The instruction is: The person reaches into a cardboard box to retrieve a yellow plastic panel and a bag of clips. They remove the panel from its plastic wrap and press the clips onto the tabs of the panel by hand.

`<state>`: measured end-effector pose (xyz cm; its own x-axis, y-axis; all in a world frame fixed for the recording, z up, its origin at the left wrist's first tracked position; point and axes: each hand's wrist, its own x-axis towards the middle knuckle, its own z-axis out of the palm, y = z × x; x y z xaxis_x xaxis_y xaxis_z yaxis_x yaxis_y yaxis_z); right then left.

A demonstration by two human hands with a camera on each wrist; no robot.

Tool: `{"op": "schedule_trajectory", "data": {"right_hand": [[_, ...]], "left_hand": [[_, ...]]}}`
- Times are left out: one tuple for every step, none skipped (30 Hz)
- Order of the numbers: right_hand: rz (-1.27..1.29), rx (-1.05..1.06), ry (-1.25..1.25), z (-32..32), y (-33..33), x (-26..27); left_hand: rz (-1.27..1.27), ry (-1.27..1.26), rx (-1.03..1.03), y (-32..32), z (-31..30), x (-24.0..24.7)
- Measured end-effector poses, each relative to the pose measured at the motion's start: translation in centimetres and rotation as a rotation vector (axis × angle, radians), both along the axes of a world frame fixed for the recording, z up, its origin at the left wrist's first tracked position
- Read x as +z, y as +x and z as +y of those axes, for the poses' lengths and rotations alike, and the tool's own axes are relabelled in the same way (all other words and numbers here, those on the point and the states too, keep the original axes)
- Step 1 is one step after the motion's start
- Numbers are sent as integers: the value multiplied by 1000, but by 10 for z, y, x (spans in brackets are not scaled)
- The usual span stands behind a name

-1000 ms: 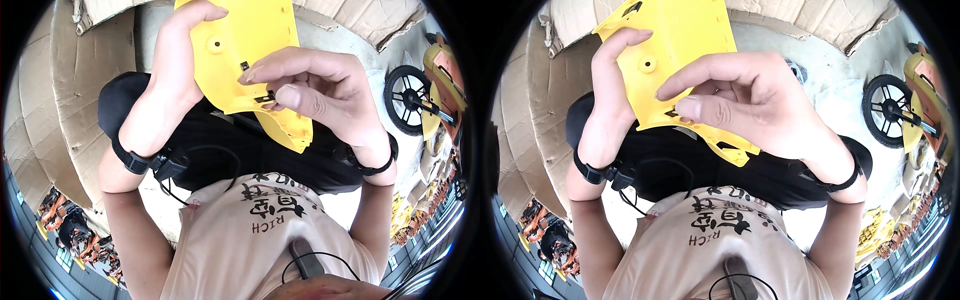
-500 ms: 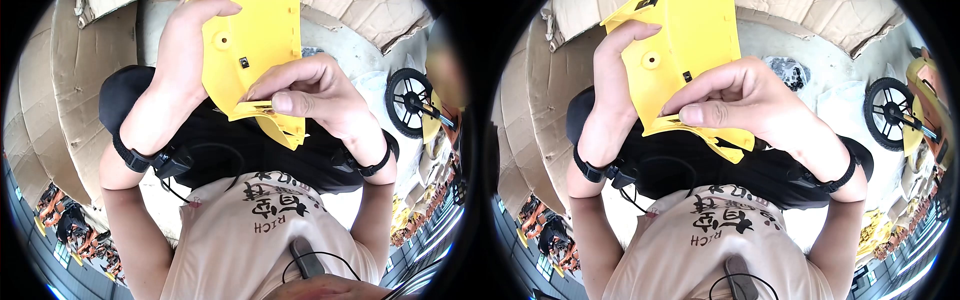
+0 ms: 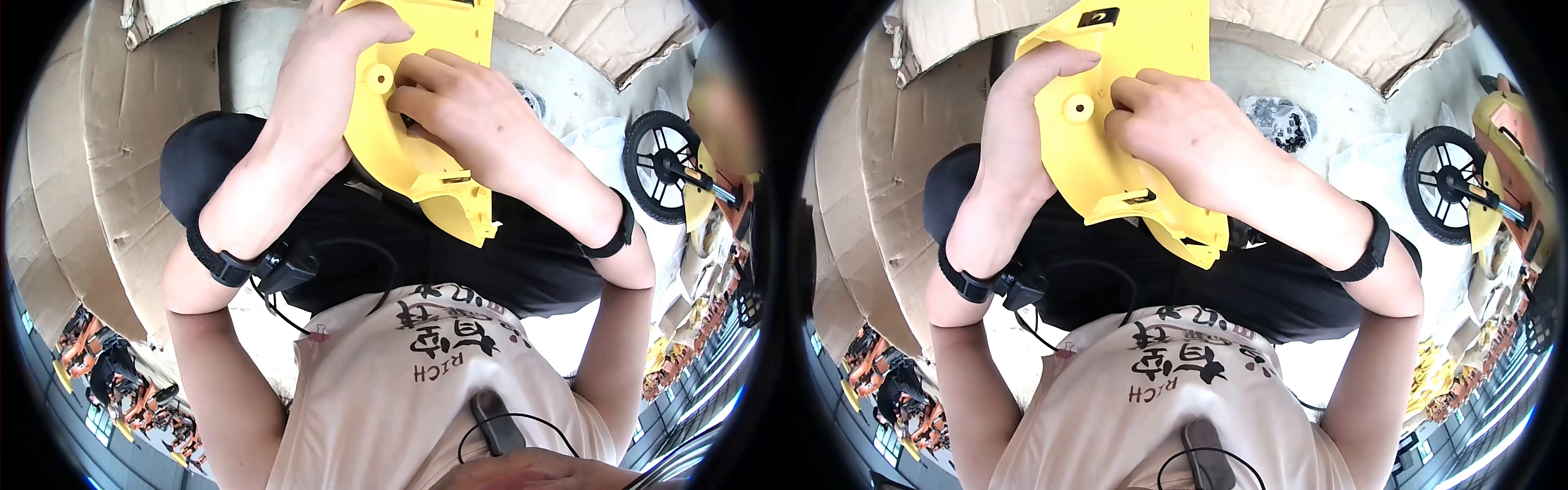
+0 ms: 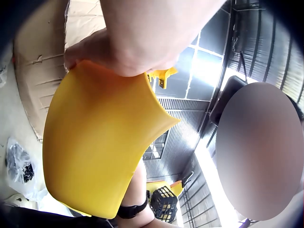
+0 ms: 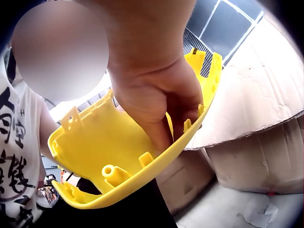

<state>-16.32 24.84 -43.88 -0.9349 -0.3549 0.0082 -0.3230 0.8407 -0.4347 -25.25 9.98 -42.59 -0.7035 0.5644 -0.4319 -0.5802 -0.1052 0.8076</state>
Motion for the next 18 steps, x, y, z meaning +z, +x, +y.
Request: {"op": "schedule_trajectory", "data": {"right_hand": [[-2, 7, -3, -1, -1, -3], [18, 18, 16, -1, -2, -6], [41, 27, 39, 0, -3, -7], [41, 27, 42, 1, -3, -6], [53, 47, 34, 1, -3, -3], [66, 68, 25, 1, -3, -1], [67, 68, 27, 3, -3, 1], [87, 37, -77, 7, -2, 4], [107, 7, -179, 11, -2, 7], [109, 10, -170, 16, -1, 12], [-4, -85, -376, 22, 2, 18], [-119, -183, -579, 29, 5, 23], [-193, -239, -716, 35, 9, 25], [-192, -243, -705, 38, 12, 25], [-199, -295, -921, 40, 16, 24], [-205, -344, -1139, 42, 19, 23], [-146, -285, -1066, 47, 24, 24], [-145, -286, -1063, 51, 28, 28]], "left_hand": [[31, -27, 13, 0, -2, -2], [27, -30, 16, 1, -4, -2], [23, -23, 24, 0, -4, -1], [19, -15, 30, -2, -4, -1], [18, -12, 30, -3, -5, 0], [0, 23, 24, -5, -6, 0], [-17, 58, 18, -7, -7, 0], [-16, 61, 19, -8, -8, 1], [-18, 75, 19, -10, -10, 2], [-19, 91, 20, -12, -11, 3], [-17, 104, 20, -14, -12, 5], [-9, 96, 49, -15, -13, 7], [-2, 87, 76, -16, -14, 10], [-4, 98, 74, -18, -14, 13], [-8, 99, 92, -19, -15, 15], [-13, 98, 112, -22, -17, 17], [-34, 126, 114, -27, -20, 16], [-34, 129, 112, -30, -21, 17]]}}
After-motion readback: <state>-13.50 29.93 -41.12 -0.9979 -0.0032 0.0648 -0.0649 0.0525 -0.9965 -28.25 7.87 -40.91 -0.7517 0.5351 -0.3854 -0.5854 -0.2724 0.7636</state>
